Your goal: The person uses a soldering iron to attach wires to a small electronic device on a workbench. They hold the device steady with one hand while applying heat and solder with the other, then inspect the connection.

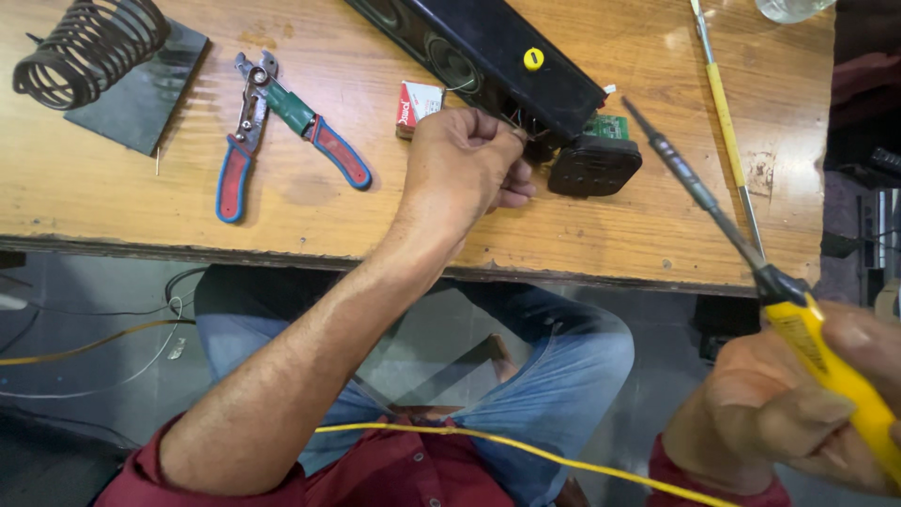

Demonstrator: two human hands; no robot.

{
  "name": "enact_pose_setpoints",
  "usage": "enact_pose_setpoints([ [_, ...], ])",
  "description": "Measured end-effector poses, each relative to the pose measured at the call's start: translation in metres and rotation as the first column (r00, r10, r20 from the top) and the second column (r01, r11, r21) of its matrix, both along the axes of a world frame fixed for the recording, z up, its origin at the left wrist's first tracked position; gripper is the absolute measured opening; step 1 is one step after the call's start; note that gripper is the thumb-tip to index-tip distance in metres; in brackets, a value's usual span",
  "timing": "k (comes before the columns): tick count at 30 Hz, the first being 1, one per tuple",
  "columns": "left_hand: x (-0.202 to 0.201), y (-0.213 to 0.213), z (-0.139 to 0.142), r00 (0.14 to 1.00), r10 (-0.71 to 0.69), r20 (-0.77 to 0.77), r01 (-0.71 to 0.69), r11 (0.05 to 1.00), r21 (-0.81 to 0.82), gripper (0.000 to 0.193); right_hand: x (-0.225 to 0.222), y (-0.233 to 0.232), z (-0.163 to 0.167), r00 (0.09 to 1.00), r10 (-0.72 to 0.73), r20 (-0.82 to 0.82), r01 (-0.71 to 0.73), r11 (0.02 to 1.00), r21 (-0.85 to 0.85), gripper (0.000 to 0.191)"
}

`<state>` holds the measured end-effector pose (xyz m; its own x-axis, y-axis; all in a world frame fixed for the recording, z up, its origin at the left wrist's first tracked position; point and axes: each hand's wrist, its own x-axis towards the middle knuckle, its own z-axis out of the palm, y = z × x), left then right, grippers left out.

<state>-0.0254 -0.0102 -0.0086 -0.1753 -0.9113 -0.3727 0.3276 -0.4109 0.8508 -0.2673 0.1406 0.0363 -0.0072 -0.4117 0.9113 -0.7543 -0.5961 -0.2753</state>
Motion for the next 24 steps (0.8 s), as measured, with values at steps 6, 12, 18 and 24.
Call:
enact_pose_setpoints([
  [6,-0.001,-0.001,-0.001,1.0,-0.002,0.015,0.002,1.0,0.025,0.014,0.01,-0.004,-0.001,0.999,0.013,0.035,-0.013,1.0,-0.002,0.035],
  [12,-0.001,-0.001,0.002,1.0,0.0,0.014,-0.001,1.0,0.025,0.014,-0.002,-0.006,-0.004,0.997,0.037,-0.071,-0.039,0.999,-0.03,0.027],
  [18,0.001,-0.001,0.006,0.999,-0.01,0.044,0.008,0.999,0.043,0.014,0.002,-0.002,-0.007,1.0,-0.003,-0.027,0.003,1.0,0.026,0.029],
  [24,0.0,0.001,0.004,0.999,0.0,0.042,0.0,1.0,0.011,0.012,0.014,0.0,-0.006,0.992,0.127,-0.025,-0.124,0.986,0.111,0.024],
])
